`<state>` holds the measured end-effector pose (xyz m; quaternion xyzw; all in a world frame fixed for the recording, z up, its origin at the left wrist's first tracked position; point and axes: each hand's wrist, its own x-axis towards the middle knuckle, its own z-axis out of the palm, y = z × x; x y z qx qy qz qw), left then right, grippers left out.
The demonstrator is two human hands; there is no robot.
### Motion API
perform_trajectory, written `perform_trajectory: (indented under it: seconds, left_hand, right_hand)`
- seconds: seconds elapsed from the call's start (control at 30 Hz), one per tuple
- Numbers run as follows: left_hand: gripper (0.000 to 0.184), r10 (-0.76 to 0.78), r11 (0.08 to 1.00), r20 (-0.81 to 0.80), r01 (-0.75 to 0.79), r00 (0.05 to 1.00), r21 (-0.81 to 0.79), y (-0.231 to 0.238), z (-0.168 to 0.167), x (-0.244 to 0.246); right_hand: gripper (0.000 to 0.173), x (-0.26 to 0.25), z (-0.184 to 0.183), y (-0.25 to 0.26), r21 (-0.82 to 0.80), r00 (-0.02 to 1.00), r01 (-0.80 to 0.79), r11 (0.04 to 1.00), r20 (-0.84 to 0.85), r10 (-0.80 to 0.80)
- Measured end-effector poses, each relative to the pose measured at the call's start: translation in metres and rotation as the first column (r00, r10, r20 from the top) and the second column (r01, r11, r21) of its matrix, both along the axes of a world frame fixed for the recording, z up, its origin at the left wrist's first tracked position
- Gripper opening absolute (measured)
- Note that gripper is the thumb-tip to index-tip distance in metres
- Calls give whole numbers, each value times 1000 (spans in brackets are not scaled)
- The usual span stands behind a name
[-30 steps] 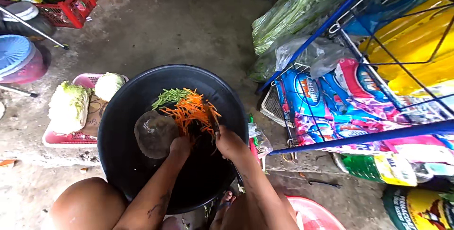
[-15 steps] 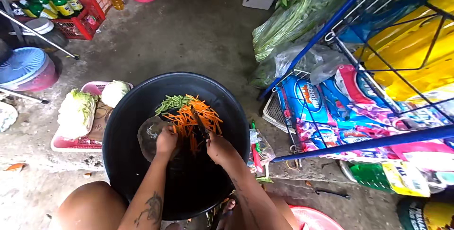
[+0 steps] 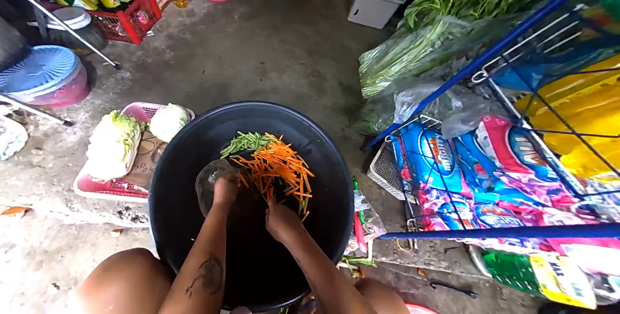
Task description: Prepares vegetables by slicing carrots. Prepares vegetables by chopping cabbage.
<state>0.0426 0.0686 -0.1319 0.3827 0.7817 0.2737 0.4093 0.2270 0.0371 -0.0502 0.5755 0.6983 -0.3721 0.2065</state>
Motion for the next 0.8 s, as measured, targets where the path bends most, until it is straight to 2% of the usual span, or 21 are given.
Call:
perform_trajectory:
  seconds: [0.13, 0.33, 0.8]
  left_hand:
    - [29, -63, 998, -159, 66, 985, 15, 2, 6, 1]
    - [27, -16, 999, -161, 22, 987, 31, 10, -6, 1]
    - [27, -39, 999, -239, 40, 970, 2, 10, 0, 5]
  right_hand:
    - [45, -3, 0, 1, -1, 1000, 6, 1000, 0, -6]
    - [43, -13, -7, 1, 36, 1000, 1, 999, -11, 0]
    - [41, -24, -13, 3, 16, 999, -33, 999, 26, 33]
